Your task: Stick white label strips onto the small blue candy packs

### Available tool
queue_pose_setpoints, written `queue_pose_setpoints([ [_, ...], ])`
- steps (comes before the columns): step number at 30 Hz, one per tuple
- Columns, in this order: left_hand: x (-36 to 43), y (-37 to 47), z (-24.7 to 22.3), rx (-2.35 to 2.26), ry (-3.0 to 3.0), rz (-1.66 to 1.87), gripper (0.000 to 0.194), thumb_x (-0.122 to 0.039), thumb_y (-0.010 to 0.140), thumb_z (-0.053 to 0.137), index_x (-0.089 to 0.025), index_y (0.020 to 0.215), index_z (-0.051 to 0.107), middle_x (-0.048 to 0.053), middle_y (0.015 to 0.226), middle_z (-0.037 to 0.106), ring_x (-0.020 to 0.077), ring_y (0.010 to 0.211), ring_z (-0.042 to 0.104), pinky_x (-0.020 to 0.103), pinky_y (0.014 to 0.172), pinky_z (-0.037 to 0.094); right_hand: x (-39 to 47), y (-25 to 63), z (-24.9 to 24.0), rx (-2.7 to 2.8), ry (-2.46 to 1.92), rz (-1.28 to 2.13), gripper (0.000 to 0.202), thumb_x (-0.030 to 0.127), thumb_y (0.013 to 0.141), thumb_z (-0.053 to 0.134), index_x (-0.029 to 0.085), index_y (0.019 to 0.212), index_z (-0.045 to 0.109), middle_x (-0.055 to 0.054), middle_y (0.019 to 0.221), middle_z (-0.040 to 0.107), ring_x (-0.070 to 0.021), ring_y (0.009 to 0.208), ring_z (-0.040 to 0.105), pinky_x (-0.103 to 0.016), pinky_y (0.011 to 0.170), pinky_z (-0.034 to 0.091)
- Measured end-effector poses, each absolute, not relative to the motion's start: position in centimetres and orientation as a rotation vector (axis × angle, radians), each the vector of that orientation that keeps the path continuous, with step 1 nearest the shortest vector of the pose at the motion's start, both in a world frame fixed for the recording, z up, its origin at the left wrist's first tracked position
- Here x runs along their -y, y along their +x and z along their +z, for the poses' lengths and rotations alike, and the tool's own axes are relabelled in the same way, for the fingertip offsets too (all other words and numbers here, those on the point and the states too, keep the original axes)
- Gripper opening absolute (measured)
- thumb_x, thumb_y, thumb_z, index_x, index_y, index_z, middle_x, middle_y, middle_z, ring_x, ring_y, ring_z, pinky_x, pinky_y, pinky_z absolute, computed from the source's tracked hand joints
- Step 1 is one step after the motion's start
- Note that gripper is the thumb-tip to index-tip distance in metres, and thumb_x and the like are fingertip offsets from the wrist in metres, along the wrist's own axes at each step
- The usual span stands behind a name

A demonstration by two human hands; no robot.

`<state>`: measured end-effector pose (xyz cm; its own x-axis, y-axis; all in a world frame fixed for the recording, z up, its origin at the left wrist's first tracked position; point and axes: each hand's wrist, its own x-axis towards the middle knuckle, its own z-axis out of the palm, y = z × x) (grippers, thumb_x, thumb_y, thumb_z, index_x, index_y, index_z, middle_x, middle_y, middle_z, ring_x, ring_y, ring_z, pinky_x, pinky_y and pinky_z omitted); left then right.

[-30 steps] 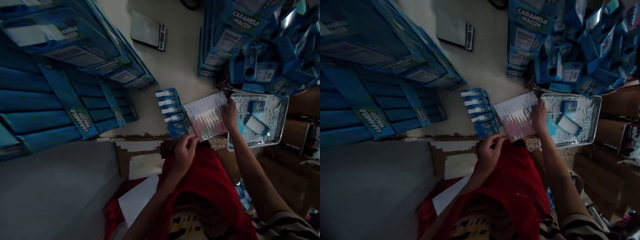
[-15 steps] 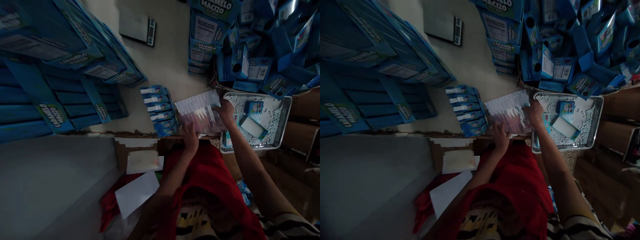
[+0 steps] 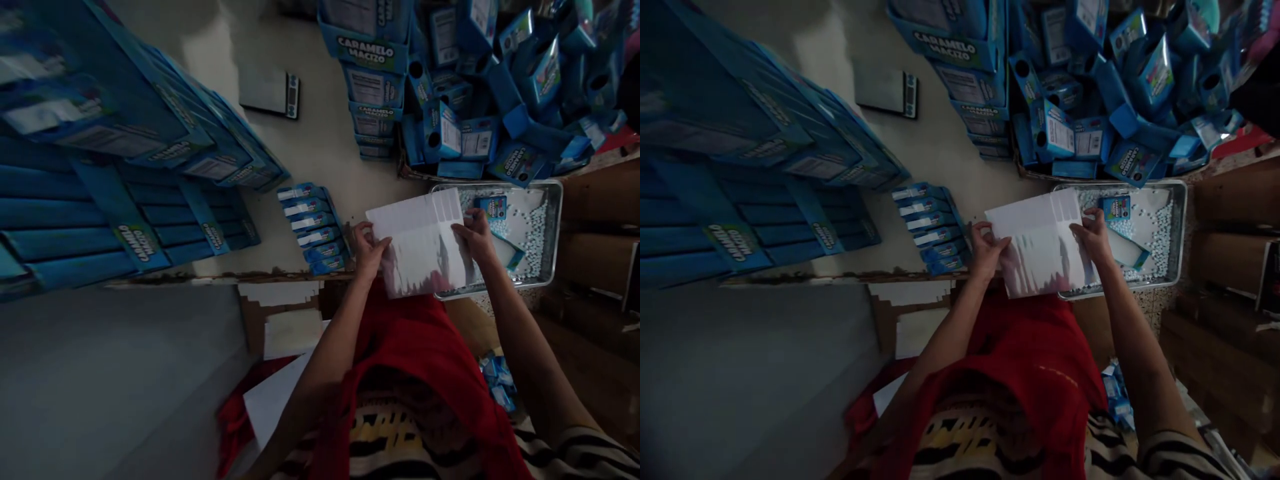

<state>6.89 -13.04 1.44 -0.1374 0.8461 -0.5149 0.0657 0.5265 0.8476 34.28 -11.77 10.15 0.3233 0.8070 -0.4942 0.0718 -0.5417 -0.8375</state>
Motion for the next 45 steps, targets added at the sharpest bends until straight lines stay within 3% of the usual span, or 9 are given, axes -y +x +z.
queue_pose_setpoints([
  [5,12.9,7.3,2.8,-1.412,0.694,0.79,0.042,-0.021,0.064,0.08,-0.022,0.103,0.061,-0.003,0.085,0.064,0.0134,0.072,0.061,0.022,0.064,0.048,12.3,35.8,9.0,0.996,-1.862,1.223,0.034,0.04,0.069,0.076,0.023,0.096,0.063,0.006,0.073,0.055,-0.0129,0.064,0.047,-0.027,0.06,0.038],
  [10,11.1,4.9,3.7,-1.319,0.794,0.584,0.036,-0.025,0.057,0.089,-0.019,0.09,0.078,-0.003,0.069,0.064,0.0116,0.057,0.053,0.022,0.054,0.041,13.0,36.5,9.6,1.019,-1.769,1.547,0.051,0.036,0.067,0.087,0.02,0.115,0.078,0.0,0.086,0.072,-0.0141,0.069,0.058,-0.028,0.063,0.049],
  [17,10.4,4.9,5.5,-1.336,0.8,0.599,0.05,-0.016,0.051,0.093,-0.02,0.1,0.084,0.003,0.09,0.078,0.0185,0.079,0.07,0.03,0.077,0.056,14.6,37.2,10.0,0.925,-1.816,1.489,0.053,0.038,0.064,0.093,0.023,0.114,0.083,0.0,0.08,0.075,-0.0159,0.067,0.061,-0.033,0.068,0.054],
  [26,10.7,4.8,7.6,-1.563,1.293,0.717,0.014,-0.024,0.074,0.089,-0.025,0.088,0.087,0.003,0.083,0.062,0.0218,0.088,0.064,0.036,0.086,0.056,14.6,35.0,10.9,1.466,-2.069,0.883,0.02,0.039,0.09,0.075,0.026,0.1,0.086,-0.003,0.083,0.063,-0.0231,0.087,0.063,-0.042,0.09,0.053],
  [30,9.8,4.1,8.7,-1.668,1.604,0.799,0.008,-0.032,0.081,0.087,-0.024,0.082,0.085,0.01,0.109,0.064,0.029,0.115,0.061,0.044,0.106,0.049,13.6,34.0,13.9,1.736,-2.195,0.577,0.022,0.044,0.098,0.068,0.028,0.097,0.082,-0.013,0.124,0.066,-0.036,0.125,0.058,-0.058,0.11,0.044],
  [33,8.4,4.0,11.0,-1.532,1.683,0.736,0.012,-0.034,0.091,0.079,-0.024,0.085,0.083,0.008,0.104,0.07,0.0271,0.108,0.066,0.046,0.11,0.047,12.0,32.6,17.0,1.912,-2.102,0.707,0.027,0.047,0.096,0.072,0.029,0.116,0.075,-0.012,0.15,0.058,-0.0416,0.145,0.045,-0.066,0.118,0.035],
  [36,7.1,4.1,13.4,-1.445,1.691,0.666,0.014,-0.033,0.094,0.074,-0.025,0.084,0.081,0.003,0.087,0.073,0.0251,0.094,0.07,0.051,0.116,0.042,9.8,30.2,18.4,1.931,-1.892,0.95,0.034,0.044,0.089,0.079,0.032,0.121,0.072,-0.008,0.133,0.069,-0.0383,0.137,0.053,-0.065,0.12,0.033],
  [41,6.6,4.0,16.1,-1.49,1.73,0.671,0.012,-0.036,0.086,0.083,-0.025,0.087,0.079,0.004,0.09,0.074,0.0308,0.107,0.068,0.059,0.124,0.031,7.2,26.5,16.9,2.021,-1.563,1.214,0.017,0.02,0.091,0.065,0.03,0.086,0.078,-0.001,0.084,0.071,-0.0237,0.09,0.067,-0.05,0.112,0.04],
  [45,6.0,3.8,15.6,-1.337,1.661,0.55,0.013,-0.027,0.075,0.09,-0.026,0.08,0.079,0.005,0.082,0.072,0.0328,0.105,0.068,0.052,0.113,0.044,7.0,25.9,16.9,2.044,-1.607,1.252,0.013,0.026,0.092,0.07,0.028,0.085,0.08,-0.002,0.081,0.074,-0.0221,0.079,0.065,-0.038,0.087,0.044],
])
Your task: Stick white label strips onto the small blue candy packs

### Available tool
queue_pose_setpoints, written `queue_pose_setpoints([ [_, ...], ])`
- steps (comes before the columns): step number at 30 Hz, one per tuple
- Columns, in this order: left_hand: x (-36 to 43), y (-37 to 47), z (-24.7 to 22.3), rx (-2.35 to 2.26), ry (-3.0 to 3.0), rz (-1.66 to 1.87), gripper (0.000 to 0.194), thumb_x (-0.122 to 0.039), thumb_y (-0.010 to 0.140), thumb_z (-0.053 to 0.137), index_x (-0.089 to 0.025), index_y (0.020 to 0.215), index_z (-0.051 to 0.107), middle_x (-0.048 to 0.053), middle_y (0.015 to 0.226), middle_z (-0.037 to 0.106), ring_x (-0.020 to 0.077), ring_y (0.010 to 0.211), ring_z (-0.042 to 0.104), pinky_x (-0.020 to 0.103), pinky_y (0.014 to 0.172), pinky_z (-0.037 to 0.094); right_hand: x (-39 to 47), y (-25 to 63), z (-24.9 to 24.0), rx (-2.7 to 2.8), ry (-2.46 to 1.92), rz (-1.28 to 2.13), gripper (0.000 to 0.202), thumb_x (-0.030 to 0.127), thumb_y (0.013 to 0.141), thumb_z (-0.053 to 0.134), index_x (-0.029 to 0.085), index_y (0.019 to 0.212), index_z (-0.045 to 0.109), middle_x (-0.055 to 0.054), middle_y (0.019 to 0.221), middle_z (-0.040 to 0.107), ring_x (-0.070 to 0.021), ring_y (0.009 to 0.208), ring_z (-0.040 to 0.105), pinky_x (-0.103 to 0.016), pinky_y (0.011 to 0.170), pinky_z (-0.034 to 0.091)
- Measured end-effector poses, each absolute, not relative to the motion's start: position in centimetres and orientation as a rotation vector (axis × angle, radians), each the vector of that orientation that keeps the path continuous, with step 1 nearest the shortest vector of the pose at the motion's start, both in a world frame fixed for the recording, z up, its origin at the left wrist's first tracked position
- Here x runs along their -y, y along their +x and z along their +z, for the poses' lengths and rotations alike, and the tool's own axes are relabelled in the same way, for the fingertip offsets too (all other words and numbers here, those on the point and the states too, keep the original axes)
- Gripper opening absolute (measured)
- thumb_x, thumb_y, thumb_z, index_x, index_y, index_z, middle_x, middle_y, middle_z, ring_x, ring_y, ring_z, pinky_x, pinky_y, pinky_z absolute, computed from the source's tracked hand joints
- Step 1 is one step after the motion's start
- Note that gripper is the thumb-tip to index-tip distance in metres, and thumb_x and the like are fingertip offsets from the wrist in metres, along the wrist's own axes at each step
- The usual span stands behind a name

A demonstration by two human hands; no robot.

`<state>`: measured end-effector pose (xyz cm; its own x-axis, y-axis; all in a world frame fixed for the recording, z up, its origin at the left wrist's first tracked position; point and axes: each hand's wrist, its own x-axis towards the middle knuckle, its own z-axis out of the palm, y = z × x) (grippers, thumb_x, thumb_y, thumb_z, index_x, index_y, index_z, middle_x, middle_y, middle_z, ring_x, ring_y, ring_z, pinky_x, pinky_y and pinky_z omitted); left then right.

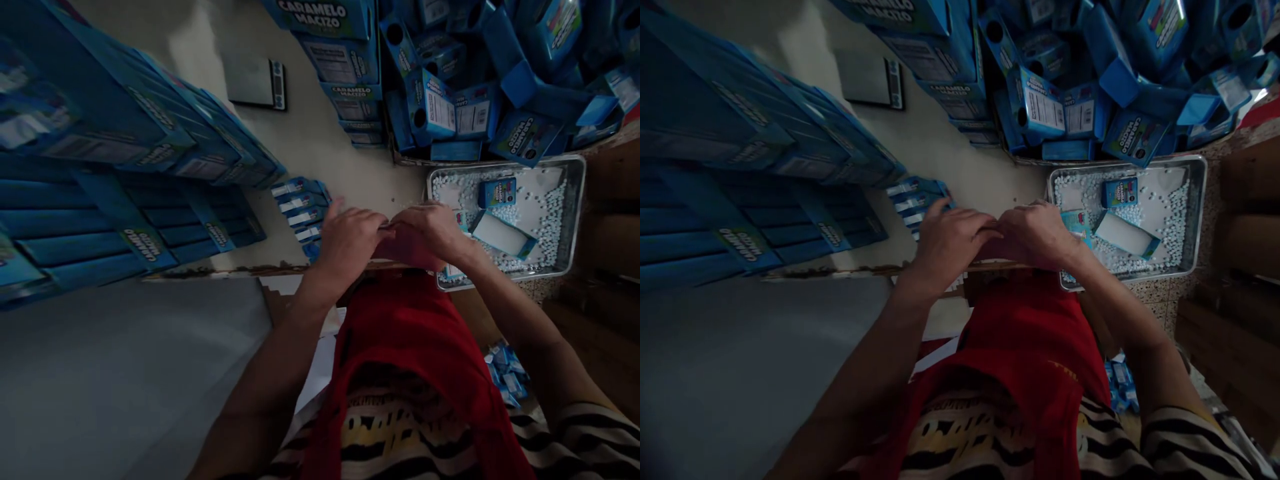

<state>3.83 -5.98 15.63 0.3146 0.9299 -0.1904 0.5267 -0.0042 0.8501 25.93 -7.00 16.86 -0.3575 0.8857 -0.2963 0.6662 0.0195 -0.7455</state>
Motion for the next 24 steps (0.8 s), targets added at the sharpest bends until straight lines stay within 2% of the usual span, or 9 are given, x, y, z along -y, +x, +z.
queue_pose_setpoints([
  [2,5.2,3.7,14.5,-1.308,1.546,0.473,0.013,-0.023,0.074,0.09,-0.026,0.071,0.078,0.004,0.07,0.068,0.0311,0.091,0.068,0.044,0.097,0.05,7.2,26.8,17.0,1.999,-1.721,1.23,0.01,0.03,0.092,0.073,0.03,0.088,0.082,-0.002,0.084,0.076,-0.0228,0.08,0.066,-0.035,0.081,0.042],
  [5,4.2,3.6,12.3,-1.38,1.327,0.422,0.018,-0.018,0.066,0.094,-0.022,0.066,0.077,0.004,0.061,0.064,0.0279,0.079,0.067,0.033,0.073,0.047,7.4,29.4,16.5,1.937,-1.916,1.187,0.008,0.03,0.089,0.077,0.03,0.083,0.083,-0.001,0.081,0.077,-0.0219,0.077,0.066,-0.032,0.073,0.039],
  [8,3.9,4.3,10.3,-1.489,1.229,0.429,0.025,-0.016,0.058,0.098,-0.019,0.06,0.073,0.003,0.057,0.063,0.0229,0.072,0.064,0.028,0.062,0.04,7.5,32.2,14.9,1.842,-2.039,1.188,0.016,0.039,0.086,0.08,0.027,0.077,0.083,-0.001,0.067,0.072,-0.0191,0.067,0.062,-0.031,0.065,0.036],
  [10,4.3,5.1,9.1,-1.552,1.143,0.456,0.028,-0.021,0.056,0.099,-0.018,0.059,0.071,0.002,0.056,0.061,0.02,0.066,0.061,0.026,0.057,0.038,7.6,33.9,13.6,1.749,-2.104,1.21,0.025,0.047,0.079,0.085,0.023,0.071,0.083,0.0,0.057,0.065,-0.0176,0.06,0.059,-0.03,0.061,0.034],
  [12,4.9,5.8,7.8,-1.57,0.968,0.494,0.027,-0.028,0.059,0.098,-0.018,0.064,0.072,0.001,0.056,0.062,0.018,0.06,0.059,0.025,0.055,0.039,7.6,35.7,12.5,1.632,-2.145,1.272,0.032,0.051,0.07,0.09,0.02,0.067,0.081,0.0,0.056,0.066,-0.0177,0.06,0.06,-0.029,0.058,0.035],
  [14,5.6,6.1,6.6,-1.541,0.797,0.543,0.027,-0.033,0.061,0.095,-0.018,0.071,0.076,0.001,0.06,0.066,0.0164,0.058,0.059,0.026,0.055,0.041,7.9,37.5,11.4,1.484,-2.134,1.392,0.038,0.054,0.062,0.093,0.018,0.067,0.081,-0.003,0.064,0.072,-0.0192,0.065,0.064,-0.029,0.06,0.041],
  [17,6.9,6.2,4.9,-1.457,0.651,0.597,0.032,-0.039,0.06,0.093,-0.017,0.078,0.079,0.002,0.068,0.072,0.0153,0.063,0.061,0.026,0.06,0.044,8.4,39.7,9.9,1.21,-2.157,1.482,0.048,0.058,0.058,0.093,0.015,0.075,0.082,-0.008,0.071,0.077,-0.0202,0.066,0.066,-0.03,0.061,0.048],
  [21,8.3,6.4,2.8,-1.397,0.538,0.598,0.035,-0.044,0.064,0.089,-0.017,0.085,0.082,0.005,0.077,0.077,0.0161,0.068,0.063,0.026,0.061,0.044,8.6,40.3,7.4,1.068,-2.354,1.328,0.052,0.06,0.063,0.09,0.012,0.082,0.082,-0.01,0.072,0.077,-0.0203,0.062,0.063,-0.031,0.056,0.047],
  [24,9.0,6.7,1.7,-1.393,0.591,0.647,0.037,-0.049,0.073,0.084,-0.017,0.09,0.084,0.007,0.084,0.079,0.02,0.079,0.068,0.028,0.07,0.05,8.2,39.3,6.3,1.254,-2.511,1.123,0.042,0.053,0.073,0.086,0.013,0.086,0.083,-0.012,0.08,0.079,-0.0256,0.075,0.07,-0.035,0.07,0.052],
])
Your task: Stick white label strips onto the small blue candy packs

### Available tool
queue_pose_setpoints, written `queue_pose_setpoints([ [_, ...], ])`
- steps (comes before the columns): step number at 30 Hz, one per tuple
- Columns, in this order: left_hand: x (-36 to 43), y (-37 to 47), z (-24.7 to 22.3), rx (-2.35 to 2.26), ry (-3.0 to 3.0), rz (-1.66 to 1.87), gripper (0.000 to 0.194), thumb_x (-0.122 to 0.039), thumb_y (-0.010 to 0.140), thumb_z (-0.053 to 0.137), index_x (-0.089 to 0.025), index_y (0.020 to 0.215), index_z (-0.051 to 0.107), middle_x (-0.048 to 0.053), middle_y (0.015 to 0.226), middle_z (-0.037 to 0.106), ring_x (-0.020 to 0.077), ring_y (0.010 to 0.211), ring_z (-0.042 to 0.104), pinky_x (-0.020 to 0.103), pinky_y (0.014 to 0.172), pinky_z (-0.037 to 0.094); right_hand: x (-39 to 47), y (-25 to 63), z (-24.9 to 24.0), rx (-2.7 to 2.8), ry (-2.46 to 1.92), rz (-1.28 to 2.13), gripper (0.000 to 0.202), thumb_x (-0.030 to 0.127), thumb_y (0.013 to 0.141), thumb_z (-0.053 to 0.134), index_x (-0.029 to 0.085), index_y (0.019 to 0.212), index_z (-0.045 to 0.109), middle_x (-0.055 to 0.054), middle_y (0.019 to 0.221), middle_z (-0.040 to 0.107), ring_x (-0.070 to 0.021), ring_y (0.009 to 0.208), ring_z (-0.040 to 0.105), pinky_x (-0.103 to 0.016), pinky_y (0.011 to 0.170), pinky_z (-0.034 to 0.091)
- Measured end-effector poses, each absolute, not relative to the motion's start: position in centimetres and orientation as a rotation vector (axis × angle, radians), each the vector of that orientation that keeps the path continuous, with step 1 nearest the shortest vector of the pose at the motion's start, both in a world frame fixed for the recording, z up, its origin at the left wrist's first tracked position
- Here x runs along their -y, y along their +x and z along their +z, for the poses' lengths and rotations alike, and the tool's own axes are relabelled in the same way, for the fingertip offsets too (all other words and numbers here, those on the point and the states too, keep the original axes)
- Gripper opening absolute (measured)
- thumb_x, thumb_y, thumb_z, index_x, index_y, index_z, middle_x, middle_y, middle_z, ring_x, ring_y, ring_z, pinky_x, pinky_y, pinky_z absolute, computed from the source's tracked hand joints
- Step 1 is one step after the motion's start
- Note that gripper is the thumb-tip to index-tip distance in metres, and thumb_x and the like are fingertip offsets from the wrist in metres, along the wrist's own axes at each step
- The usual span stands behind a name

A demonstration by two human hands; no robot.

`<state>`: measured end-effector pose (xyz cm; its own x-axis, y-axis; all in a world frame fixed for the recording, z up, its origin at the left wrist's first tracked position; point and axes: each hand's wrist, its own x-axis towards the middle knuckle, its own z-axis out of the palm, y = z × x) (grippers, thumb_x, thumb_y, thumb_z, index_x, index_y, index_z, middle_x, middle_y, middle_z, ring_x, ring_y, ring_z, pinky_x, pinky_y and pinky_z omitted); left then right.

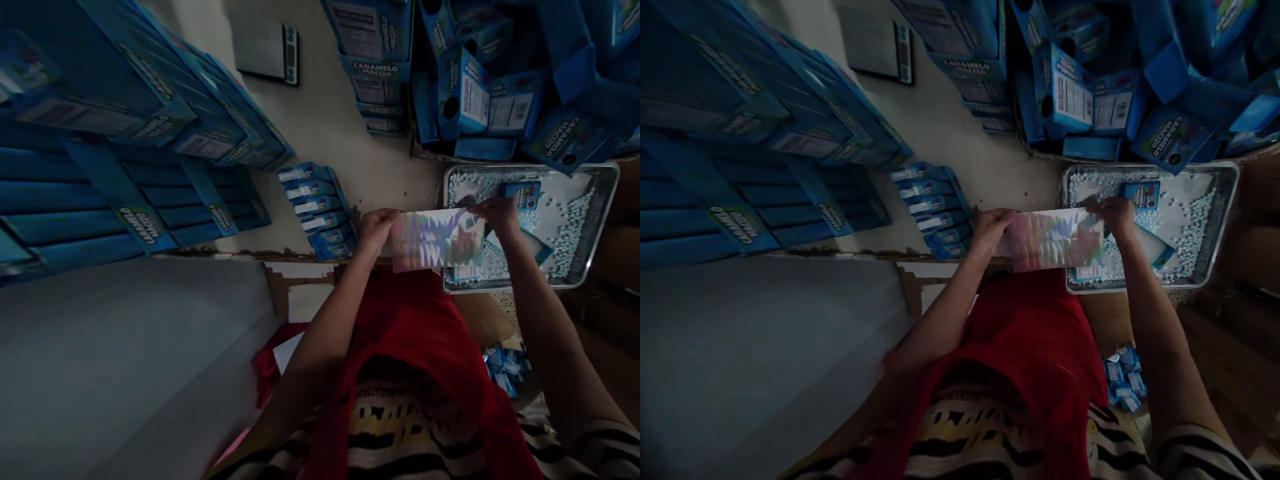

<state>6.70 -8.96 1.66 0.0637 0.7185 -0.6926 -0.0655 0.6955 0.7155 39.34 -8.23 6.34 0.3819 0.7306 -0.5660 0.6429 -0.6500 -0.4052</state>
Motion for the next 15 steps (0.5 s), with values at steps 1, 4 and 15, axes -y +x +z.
queue_pose_setpoints([
  [1,9.1,6.8,1.4,-1.379,0.614,0.671,0.04,-0.051,0.075,0.083,-0.017,0.095,0.084,0.008,0.089,0.08,0.0219,0.086,0.07,0.03,0.075,0.052,8.2,38.8,6.3,1.333,-2.58,1.032,0.038,0.05,0.078,0.084,0.014,0.088,0.083,-0.014,0.084,0.08,-0.0281,0.082,0.072,-0.037,0.076,0.053],
  [4,9.5,7.0,0.9,-1.341,0.631,0.728,0.055,-0.053,0.079,0.084,-0.018,0.12,0.081,0.01,0.107,0.081,0.0252,0.102,0.073,0.033,0.086,0.056,8.6,36.5,7.0,1.581,-2.729,0.593,0.033,0.04,0.093,0.071,0.013,0.109,0.081,-0.021,0.113,0.079,-0.0359,0.11,0.069,-0.046,0.094,0.051],
  [15,9.6,8.2,2.4,-1.335,0.348,0.854,0.047,-0.045,0.09,0.076,-0.02,0.129,0.075,0.009,0.121,0.079,0.0238,0.115,0.073,0.033,0.098,0.057,10.4,21.2,4.6,2.109,-1.765,0.69,0.031,0.022,0.107,0.052,0.02,0.128,0.075,-0.013,0.125,0.075,-0.0272,0.115,0.067,-0.045,0.107,0.054],
])
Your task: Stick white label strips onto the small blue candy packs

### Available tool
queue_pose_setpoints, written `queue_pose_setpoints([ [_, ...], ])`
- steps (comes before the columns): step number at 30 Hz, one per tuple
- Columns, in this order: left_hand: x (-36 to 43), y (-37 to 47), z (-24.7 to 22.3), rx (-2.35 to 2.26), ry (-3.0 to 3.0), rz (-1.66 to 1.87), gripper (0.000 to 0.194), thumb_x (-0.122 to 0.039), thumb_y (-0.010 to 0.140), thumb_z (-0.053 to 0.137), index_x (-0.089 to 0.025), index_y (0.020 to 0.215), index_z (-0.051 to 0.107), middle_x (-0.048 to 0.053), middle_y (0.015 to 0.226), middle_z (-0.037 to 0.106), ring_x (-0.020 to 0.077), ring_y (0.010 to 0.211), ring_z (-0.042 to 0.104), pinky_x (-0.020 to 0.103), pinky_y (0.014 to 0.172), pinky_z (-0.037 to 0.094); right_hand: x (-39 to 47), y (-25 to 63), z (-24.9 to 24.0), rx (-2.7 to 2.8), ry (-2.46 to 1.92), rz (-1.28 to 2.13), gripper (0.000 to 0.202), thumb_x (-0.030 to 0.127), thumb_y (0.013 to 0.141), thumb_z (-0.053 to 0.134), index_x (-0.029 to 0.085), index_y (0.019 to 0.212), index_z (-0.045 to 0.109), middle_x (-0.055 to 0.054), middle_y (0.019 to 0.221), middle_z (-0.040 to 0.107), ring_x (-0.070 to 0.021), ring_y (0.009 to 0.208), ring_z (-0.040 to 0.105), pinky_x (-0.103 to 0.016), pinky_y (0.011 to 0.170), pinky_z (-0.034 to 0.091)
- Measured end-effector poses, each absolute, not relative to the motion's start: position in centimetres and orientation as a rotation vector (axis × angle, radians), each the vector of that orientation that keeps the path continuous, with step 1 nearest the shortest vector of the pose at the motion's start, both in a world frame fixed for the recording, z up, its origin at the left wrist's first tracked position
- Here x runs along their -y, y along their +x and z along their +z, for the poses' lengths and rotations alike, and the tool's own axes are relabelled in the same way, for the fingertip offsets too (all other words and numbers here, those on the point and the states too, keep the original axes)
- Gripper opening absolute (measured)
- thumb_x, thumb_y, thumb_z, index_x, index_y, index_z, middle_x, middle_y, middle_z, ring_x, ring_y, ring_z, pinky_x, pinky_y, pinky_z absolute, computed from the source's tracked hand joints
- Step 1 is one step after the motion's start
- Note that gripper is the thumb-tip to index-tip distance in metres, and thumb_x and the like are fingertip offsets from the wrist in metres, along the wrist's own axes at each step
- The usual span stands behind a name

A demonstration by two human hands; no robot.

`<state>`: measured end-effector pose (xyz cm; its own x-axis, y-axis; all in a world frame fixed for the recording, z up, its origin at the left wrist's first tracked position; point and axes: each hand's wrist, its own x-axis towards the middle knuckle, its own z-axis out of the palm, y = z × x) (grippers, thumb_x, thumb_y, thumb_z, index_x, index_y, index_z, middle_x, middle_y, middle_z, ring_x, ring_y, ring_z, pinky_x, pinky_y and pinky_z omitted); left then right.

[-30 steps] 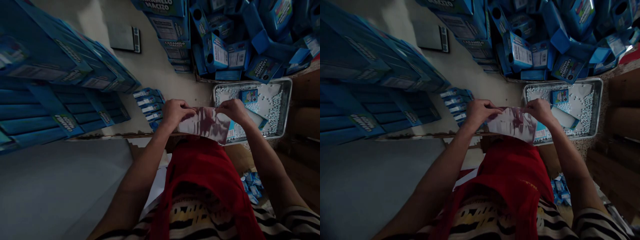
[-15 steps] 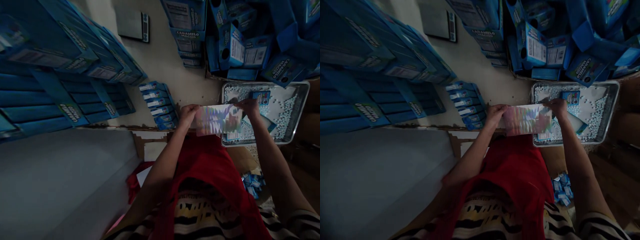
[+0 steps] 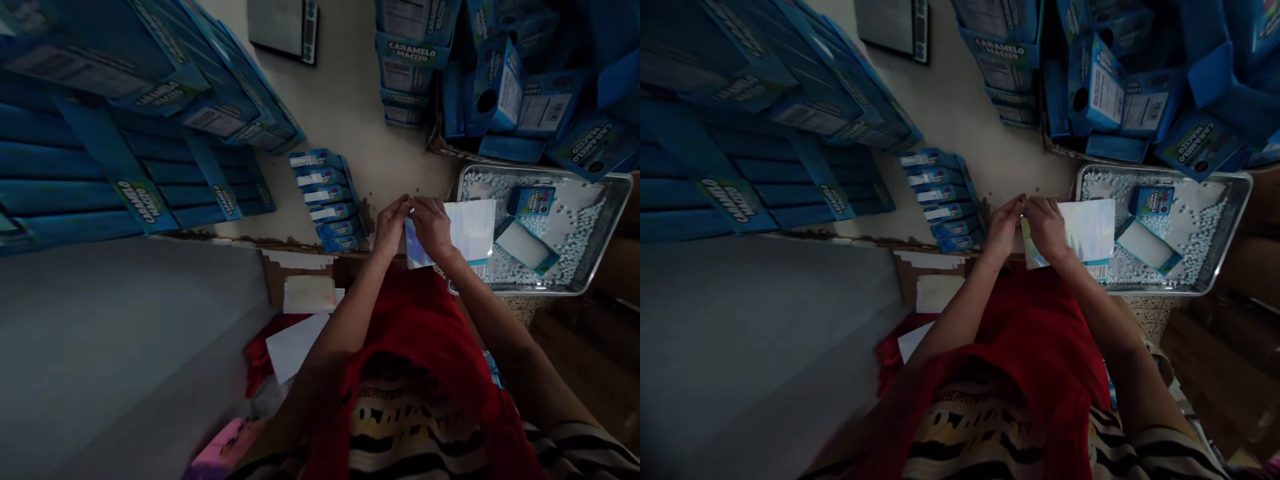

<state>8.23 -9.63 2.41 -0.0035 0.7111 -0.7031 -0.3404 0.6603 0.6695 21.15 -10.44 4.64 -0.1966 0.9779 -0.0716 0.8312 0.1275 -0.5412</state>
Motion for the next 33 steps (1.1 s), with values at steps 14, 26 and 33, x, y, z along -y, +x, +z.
queue_pose_setpoints([
  [14,8.9,8.0,4.4,-1.424,0.082,0.772,0.05,-0.019,0.081,0.07,-0.015,0.131,0.07,0.004,0.09,0.076,0.0193,0.088,0.073,0.032,0.087,0.058,14.3,21.8,1.7,2.114,-1.607,0.741,0.042,0.017,0.107,0.049,0.023,0.143,0.068,-0.012,0.144,0.07,-0.0277,0.139,0.063,-0.052,0.119,0.054],
  [26,9.3,6.7,3.7,-1.404,0.221,0.729,0.045,-0.027,0.079,0.071,-0.018,0.123,0.073,0.008,0.101,0.08,0.0221,0.1,0.074,0.032,0.089,0.056,13.1,20.8,3.0,2.184,-1.769,0.682,0.042,0.022,0.108,0.049,0.023,0.147,0.065,-0.014,0.127,0.073,-0.03,0.117,0.063,-0.049,0.106,0.055],
  [33,8.7,6.1,3.4,-1.355,0.164,0.71,0.043,-0.025,0.079,0.067,-0.017,0.121,0.072,0.007,0.097,0.078,0.0226,0.094,0.074,0.036,0.088,0.058,13.8,21.5,2.0,2.262,-1.693,0.736,0.052,0.011,0.103,0.046,0.027,0.149,0.063,-0.012,0.138,0.07,-0.0286,0.132,0.058,-0.049,0.116,0.051],
])
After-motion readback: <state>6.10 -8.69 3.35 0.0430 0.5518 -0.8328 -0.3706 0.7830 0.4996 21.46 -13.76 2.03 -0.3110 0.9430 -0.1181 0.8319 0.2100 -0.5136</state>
